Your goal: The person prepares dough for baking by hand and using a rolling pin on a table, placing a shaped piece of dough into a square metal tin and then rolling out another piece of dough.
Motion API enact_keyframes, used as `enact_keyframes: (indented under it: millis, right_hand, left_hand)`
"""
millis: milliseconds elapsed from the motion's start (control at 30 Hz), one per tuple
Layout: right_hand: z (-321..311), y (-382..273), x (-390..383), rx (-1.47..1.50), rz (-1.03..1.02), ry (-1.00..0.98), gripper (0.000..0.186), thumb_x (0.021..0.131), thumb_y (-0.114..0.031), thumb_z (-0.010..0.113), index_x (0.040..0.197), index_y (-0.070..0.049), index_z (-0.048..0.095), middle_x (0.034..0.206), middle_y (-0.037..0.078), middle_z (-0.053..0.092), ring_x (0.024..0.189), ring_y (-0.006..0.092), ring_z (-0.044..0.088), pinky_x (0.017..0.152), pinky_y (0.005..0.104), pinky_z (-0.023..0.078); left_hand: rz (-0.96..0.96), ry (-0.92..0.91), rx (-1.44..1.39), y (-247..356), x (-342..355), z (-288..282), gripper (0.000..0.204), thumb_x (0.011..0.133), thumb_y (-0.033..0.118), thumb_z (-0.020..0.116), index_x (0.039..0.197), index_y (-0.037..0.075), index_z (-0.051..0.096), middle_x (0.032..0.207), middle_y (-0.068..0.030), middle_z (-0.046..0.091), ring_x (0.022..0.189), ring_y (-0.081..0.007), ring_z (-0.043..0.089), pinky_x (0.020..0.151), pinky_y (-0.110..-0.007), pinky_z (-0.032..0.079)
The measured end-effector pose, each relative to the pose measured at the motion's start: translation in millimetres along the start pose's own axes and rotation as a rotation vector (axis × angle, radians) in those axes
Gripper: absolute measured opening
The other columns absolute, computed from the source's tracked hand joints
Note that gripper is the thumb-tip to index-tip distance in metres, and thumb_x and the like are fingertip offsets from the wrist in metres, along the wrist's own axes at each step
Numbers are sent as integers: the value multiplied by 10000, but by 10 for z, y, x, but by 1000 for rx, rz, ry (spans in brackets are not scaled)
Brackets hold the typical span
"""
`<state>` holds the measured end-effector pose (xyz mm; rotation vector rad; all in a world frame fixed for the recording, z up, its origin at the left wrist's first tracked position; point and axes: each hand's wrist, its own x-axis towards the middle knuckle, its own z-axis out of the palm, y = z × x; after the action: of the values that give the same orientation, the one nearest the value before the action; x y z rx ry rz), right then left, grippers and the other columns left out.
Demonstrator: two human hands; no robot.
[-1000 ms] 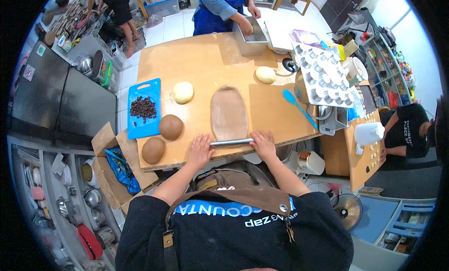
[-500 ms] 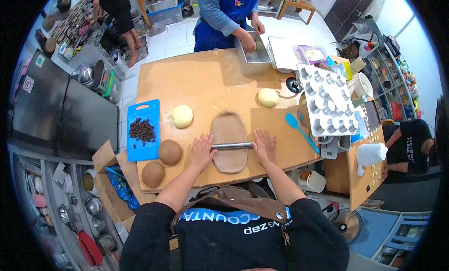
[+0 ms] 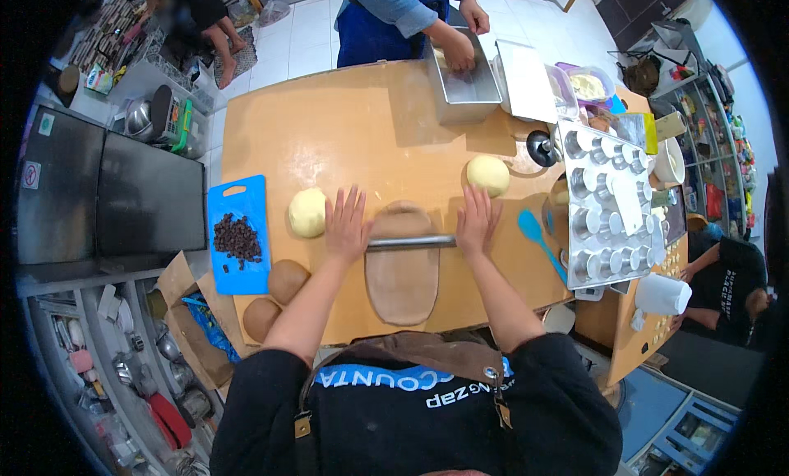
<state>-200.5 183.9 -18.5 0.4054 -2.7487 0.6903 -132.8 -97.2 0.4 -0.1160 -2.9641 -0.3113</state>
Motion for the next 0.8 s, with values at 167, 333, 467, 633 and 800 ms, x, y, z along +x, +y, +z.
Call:
enact_keyframes:
  millis: [167, 333, 467, 633, 800]
  right_hand:
    - [-260, -203, -554, -138, 9, -388, 471, 959, -291, 422, 1405, -151, 374, 1455, 15, 366, 1365, 310, 272, 1122, 561, 100]
    - [-237, -189, -272, -219, -11, -403, 498, 954, -320, 434, 1426, -194, 337, 1484, -19, 318, 1382, 282, 244, 1119, 576, 120]
    - [-143, -185, 19, -355, -30, -394, 503, 963, -351, 393, 1439, -215, 308, 1498, -52, 284, 1386, 266, 230, 1115, 592, 116]
    - [34, -88, 329, -339, -40, -324, 516, 961, -324, 399, 1453, -225, 278, 1521, -23, 236, 1412, 263, 166, 1111, 601, 40]
    - [189, -43, 706, -318, -50, -263, 544, 942, -354, 423, 1451, -225, 280, 1520, 24, 231, 1405, 260, 186, 1103, 617, 21]
  left_hand:
    - [-46, -97, -125, 213, -570, 85, 582, 934, 408, 415, 1398, 61, 363, 1477, -95, 325, 1367, -320, 277, 1120, -523, 129]
    - [-13, -63, -1, 131, -212, 141, 570, 929, 402, 418, 1389, 67, 382, 1461, -86, 357, 1344, -310, 326, 1117, -526, 145]
    - [-31, -48, -11, 37, 86, 211, 553, 936, 376, 409, 1394, 69, 373, 1469, -97, 338, 1351, -321, 309, 1116, -534, 147]
    - [-50, -77, 19, -27, 440, 177, 547, 939, 341, 417, 1406, 65, 345, 1489, -121, 289, 1375, -332, 256, 1119, -538, 134]
    - [-49, -63, 48, -174, 820, 205, 544, 941, 324, 426, 1412, 67, 336, 1499, -134, 260, 1396, -334, 196, 1122, -540, 112]
